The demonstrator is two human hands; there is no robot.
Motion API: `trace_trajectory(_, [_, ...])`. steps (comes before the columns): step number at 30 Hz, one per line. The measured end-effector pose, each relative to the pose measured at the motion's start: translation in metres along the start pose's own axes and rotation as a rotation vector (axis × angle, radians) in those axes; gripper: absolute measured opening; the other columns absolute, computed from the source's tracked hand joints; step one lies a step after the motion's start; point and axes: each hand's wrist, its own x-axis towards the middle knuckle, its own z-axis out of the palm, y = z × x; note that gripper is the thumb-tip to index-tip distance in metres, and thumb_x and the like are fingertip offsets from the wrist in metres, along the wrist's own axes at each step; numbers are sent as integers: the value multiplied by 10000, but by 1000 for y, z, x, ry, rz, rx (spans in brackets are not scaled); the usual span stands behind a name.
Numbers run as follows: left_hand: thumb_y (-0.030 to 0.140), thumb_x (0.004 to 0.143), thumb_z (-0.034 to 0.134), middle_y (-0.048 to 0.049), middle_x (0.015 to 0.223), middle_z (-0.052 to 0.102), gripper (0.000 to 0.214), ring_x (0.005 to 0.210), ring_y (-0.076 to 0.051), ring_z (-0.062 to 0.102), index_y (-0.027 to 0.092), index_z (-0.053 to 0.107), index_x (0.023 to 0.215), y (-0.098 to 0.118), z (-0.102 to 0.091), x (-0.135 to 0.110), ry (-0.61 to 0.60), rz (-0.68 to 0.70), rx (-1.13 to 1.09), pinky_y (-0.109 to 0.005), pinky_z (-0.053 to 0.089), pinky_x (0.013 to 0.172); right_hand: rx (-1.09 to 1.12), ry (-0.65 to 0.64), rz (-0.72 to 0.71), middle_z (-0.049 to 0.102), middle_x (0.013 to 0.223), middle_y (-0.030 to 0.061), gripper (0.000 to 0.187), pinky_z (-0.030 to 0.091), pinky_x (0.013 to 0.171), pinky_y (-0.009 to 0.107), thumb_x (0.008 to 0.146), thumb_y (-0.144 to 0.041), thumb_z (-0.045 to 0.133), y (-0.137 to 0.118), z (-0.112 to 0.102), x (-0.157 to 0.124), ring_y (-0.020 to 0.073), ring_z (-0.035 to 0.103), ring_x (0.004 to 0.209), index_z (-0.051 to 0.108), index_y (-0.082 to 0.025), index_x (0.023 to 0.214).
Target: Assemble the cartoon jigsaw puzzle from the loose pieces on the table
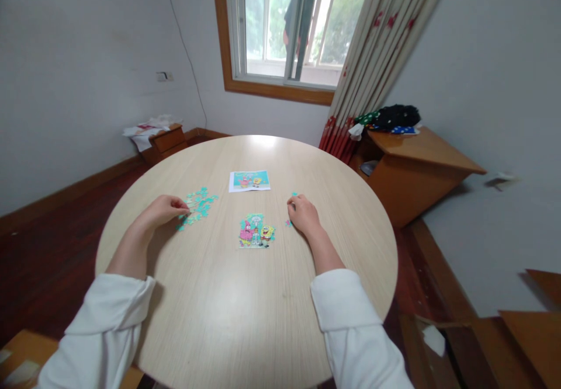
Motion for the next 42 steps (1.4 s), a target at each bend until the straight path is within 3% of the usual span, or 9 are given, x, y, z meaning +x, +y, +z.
trace_trajectory(3, [259,391,779,23,384,524,222,389,-140,474,199,579,465,5,-8,-5,-223,-17,118,-247,325,431,5,7,5,646,1031,67,182,414,753,255,851,-174,495,1,1,1,168,593,886,666,-189,913])
trace_trajectory(6, [258,300,799,36,385,531,273,348,-123,445,207,575,447,10,-10,-9,-305,10,126,-236,291,385,13,24,0,648,1017,63,178,415,738,251,844,-168,499,1,2,1,163,594,869,668,-195,895])
trace_trajectory(13, [265,303,793,30,405,545,259,376,-124,454,205,608,475,8,-12,-7,-338,9,268,-230,287,406,17,28,8,647,1021,64,185,418,743,263,844,-166,497,1,2,0,170,598,870,670,-198,900])
trace_trajectory(18, [296,306,794,47,385,520,283,353,-123,440,216,573,464,7,-11,-7,-258,5,168,-235,269,397,15,32,6,648,1018,65,185,418,754,266,843,-168,498,1,2,0,170,597,870,671,-197,900])
trace_trajectory(27, [224,276,785,45,401,506,284,365,-109,411,200,572,461,18,-11,-15,-388,-27,245,-230,275,403,21,42,-3,652,996,65,195,421,747,263,833,-156,493,2,3,0,167,592,865,676,-194,890])
trace_trajectory(39, [108,377,736,25,420,515,235,415,-100,434,184,519,422,31,-12,-22,-467,-26,91,-202,312,426,16,36,10,650,1013,65,194,422,751,260,841,-162,489,1,3,1,168,597,878,673,-196,893])
trace_trajectory(42, [135,417,759,6,448,546,214,429,-121,482,177,554,463,34,-11,-24,-419,-5,15,-212,338,425,16,37,17,651,1019,65,199,420,749,262,843,-157,484,0,2,0,171,599,884,673,-194,892])
